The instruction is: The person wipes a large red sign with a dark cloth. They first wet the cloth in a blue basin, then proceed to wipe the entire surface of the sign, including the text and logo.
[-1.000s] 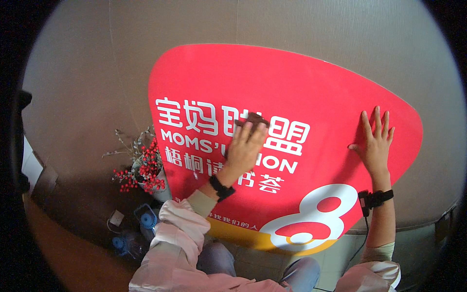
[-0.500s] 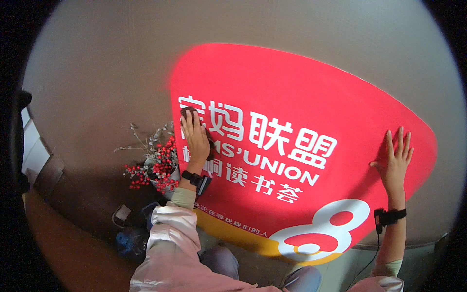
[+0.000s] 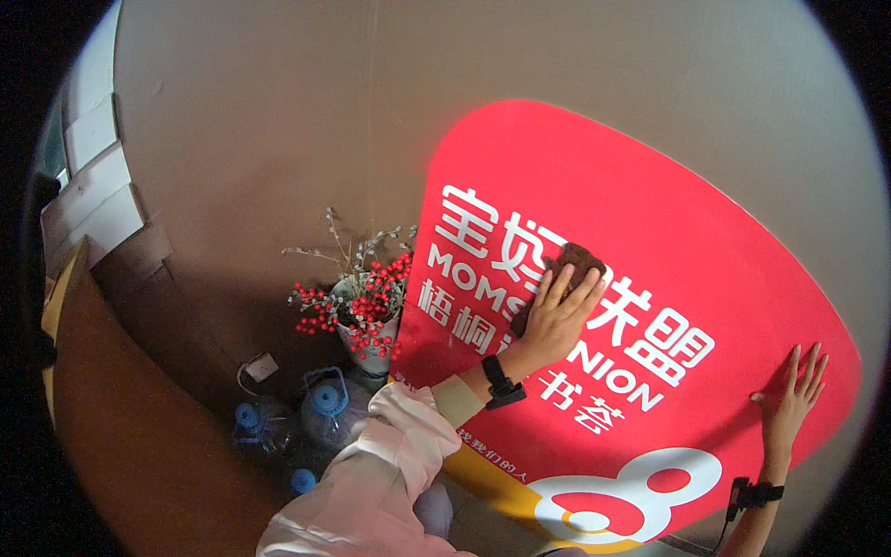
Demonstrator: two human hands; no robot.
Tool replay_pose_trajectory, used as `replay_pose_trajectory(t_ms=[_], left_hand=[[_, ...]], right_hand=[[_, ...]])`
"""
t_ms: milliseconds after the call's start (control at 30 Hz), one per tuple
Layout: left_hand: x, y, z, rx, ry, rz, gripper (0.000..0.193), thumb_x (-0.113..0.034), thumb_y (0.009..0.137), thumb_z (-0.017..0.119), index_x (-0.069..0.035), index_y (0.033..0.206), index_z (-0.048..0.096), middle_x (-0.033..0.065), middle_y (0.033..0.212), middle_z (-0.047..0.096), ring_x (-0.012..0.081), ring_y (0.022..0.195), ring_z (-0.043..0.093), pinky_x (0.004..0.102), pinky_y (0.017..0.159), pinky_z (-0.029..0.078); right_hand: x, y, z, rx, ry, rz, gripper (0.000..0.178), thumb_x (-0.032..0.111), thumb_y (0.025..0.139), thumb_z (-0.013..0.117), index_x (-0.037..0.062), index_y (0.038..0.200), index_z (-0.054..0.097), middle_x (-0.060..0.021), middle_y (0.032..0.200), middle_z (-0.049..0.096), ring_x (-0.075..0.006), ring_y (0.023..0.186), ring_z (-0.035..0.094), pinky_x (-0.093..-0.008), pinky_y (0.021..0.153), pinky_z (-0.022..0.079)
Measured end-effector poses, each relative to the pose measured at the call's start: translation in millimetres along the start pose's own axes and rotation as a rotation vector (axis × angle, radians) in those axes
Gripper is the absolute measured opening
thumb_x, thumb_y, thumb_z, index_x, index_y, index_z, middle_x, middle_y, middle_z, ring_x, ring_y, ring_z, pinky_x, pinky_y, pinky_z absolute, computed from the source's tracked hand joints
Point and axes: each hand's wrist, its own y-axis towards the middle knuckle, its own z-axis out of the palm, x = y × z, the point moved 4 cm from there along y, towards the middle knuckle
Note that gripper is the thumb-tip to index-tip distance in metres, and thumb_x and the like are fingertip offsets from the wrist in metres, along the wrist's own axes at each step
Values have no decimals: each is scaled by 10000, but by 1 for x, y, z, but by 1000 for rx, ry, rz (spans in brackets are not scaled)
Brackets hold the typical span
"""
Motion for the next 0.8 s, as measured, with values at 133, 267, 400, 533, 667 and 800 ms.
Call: replay_pose_trajectory(t_ms=[133,267,400,533,667,800], left_hand=[[29,3,-8,12,5,80,569,-86,866,575,-81,1423,462,97,1551,300,369,1428,224,569,1154,191],[88,23,-31,-22,97,-94,522,-46,906,533,-9,1417,435,200,1497,361,410,1416,245,583,1124,255],[139,62,-56,-110,135,-201,538,-11,907,518,32,1427,385,231,1487,357,457,1398,264,539,1138,265],[170,85,-70,-209,164,-284,507,-54,948,460,18,1442,369,222,1516,309,464,1405,241,515,1145,267],[183,77,-70,-245,147,-410,488,-86,971,425,9,1446,366,208,1535,285,453,1414,230,500,1149,262],[199,49,-69,-228,169,-546,521,-70,956,465,20,1454,339,220,1533,284,450,1419,222,494,1156,254]], right_hand=[[0,0,0,-134,-48,-80,1096,590,610,672,210,1541,235,-78,1627,88,-349,1491,57,-623,1144,159],[-2,0,0,-166,-88,-102,1134,678,589,610,196,1542,230,-94,1624,98,-353,1489,66,-627,1139,161],[-3,-1,2,-142,-85,-96,1133,702,601,598,194,1543,227,-99,1622,108,-359,1487,79,-629,1135,172],[-3,0,2,-162,-107,-110,1117,707,625,595,195,1545,221,-100,1621,115,-363,1485,84,-633,1129,185],[-3,1,3,-171,-96,-115,1108,691,633,609,201,1545,217,-98,1621,114,-362,1485,89,-634,1128,189],[-5,0,4,-153,-99,-100,1111,685,627,615,202,1545,217,-96,1621,114,-362,1484,93,-638,1127,188]])
